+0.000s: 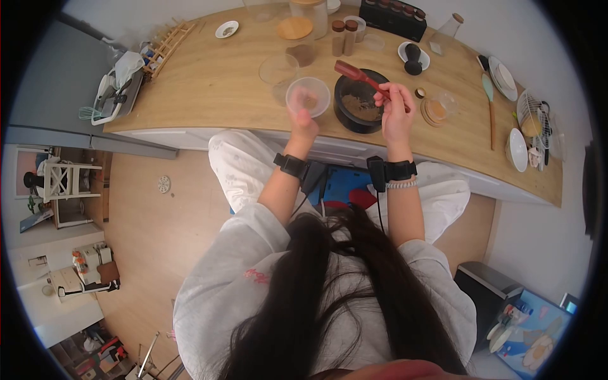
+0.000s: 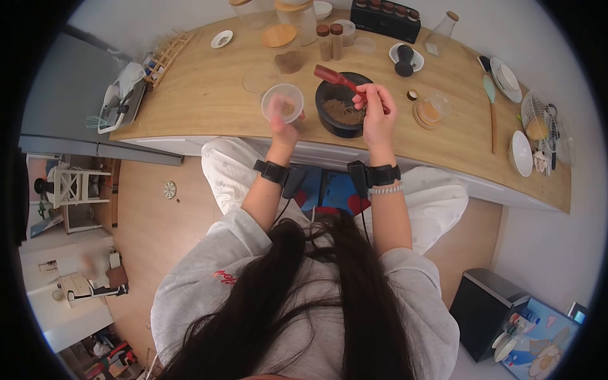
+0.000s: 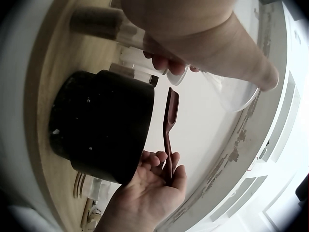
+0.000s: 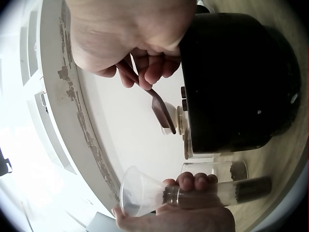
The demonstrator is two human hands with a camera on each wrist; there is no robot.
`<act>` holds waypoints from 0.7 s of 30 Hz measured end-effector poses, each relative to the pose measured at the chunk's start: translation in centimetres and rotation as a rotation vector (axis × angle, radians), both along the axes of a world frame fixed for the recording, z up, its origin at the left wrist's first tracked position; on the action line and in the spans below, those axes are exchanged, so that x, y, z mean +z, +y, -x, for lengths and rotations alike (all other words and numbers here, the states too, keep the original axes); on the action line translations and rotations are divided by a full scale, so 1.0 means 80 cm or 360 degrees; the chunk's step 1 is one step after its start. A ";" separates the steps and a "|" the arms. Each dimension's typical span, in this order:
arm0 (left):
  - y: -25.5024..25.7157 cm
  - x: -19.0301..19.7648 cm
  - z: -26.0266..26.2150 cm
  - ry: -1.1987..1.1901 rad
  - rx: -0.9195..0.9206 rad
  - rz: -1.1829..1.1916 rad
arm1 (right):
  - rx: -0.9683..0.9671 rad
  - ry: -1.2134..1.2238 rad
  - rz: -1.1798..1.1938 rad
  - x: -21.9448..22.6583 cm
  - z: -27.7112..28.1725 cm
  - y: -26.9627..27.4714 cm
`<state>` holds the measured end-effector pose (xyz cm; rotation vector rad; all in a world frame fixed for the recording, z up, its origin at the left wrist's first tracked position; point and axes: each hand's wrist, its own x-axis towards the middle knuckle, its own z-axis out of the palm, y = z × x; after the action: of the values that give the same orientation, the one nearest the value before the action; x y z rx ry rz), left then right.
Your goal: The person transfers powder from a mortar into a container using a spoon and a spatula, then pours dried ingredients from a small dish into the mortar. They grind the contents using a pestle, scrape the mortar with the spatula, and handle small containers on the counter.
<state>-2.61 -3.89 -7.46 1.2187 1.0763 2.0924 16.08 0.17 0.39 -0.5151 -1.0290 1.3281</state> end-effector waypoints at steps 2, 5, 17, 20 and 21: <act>0.001 -0.002 -0.001 -0.0013 0.0010 -0.0012 | 0.0005 -0.0004 -0.0001 0.000 0.000 0.000; 0.001 -0.003 0.000 -0.0023 0.0005 -0.0020 | 0.0006 0.0003 0.0008 -0.001 -0.001 0.000; -0.022 0.023 -0.003 0.0023 -0.0049 0.0075 | -0.0014 -0.0008 0.0043 -0.001 0.000 0.004; -0.031 0.030 -0.014 0.0024 0.0002 -0.0018 | -0.0014 -0.0008 0.0058 -0.003 -0.001 0.001; -0.032 0.029 -0.017 -0.0057 0.0013 -0.0089 | -0.0013 -0.0003 0.0037 -0.001 0.000 0.001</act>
<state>-1.22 -6.45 -5.15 1.2004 1.0149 2.1558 16.11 0.26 0.29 -0.5377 -1.0126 1.3338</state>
